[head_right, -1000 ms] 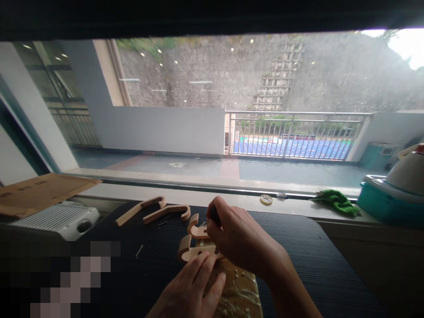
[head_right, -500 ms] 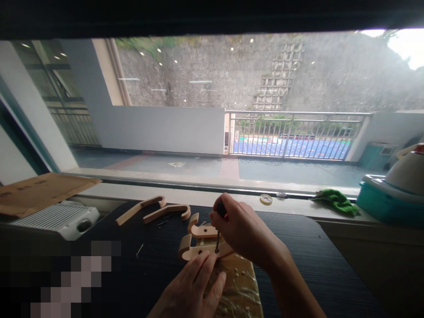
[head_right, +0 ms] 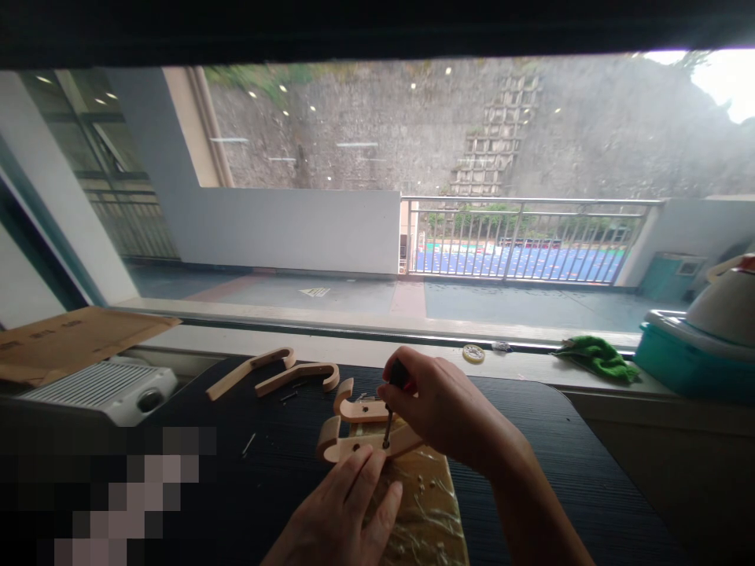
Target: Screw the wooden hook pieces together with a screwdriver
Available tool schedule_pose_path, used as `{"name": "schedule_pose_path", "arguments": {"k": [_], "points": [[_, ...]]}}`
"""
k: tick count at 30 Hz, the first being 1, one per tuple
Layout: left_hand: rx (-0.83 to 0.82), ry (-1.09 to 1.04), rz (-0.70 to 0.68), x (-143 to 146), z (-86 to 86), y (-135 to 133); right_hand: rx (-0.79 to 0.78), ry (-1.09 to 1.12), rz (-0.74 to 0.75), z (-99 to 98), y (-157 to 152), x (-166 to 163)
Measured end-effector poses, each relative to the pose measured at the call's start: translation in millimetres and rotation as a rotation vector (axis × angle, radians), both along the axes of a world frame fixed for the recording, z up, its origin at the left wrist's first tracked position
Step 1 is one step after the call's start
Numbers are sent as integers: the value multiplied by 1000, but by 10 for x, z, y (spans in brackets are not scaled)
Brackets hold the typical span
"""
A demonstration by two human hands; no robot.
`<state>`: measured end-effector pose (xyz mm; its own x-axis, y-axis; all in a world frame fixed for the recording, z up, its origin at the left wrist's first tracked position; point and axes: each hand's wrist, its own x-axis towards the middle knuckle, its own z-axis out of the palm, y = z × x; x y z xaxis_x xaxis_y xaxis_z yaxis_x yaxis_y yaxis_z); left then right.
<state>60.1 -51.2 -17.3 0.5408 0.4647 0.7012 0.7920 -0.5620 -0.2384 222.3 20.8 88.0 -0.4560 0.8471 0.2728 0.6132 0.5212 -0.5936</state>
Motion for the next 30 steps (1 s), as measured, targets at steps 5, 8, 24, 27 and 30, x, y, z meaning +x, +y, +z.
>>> {"name": "schedule_pose_path", "arguments": {"k": [5,8,24,27,30], "points": [[13,-30,-4,0,-14,6,37,-39,-73,15,-5,-44],[32,-26,0,1,-9,12,30,6,-35,13,-39,-45],[47,12,5,-13,7,11,106,-25,-96,6,-30,-64],[43,28,3,-15,30,6,81,18,-49,18,-63,-33],[9,26,5,-13,42,0,76,33,-19,29,-72,-23]]}}
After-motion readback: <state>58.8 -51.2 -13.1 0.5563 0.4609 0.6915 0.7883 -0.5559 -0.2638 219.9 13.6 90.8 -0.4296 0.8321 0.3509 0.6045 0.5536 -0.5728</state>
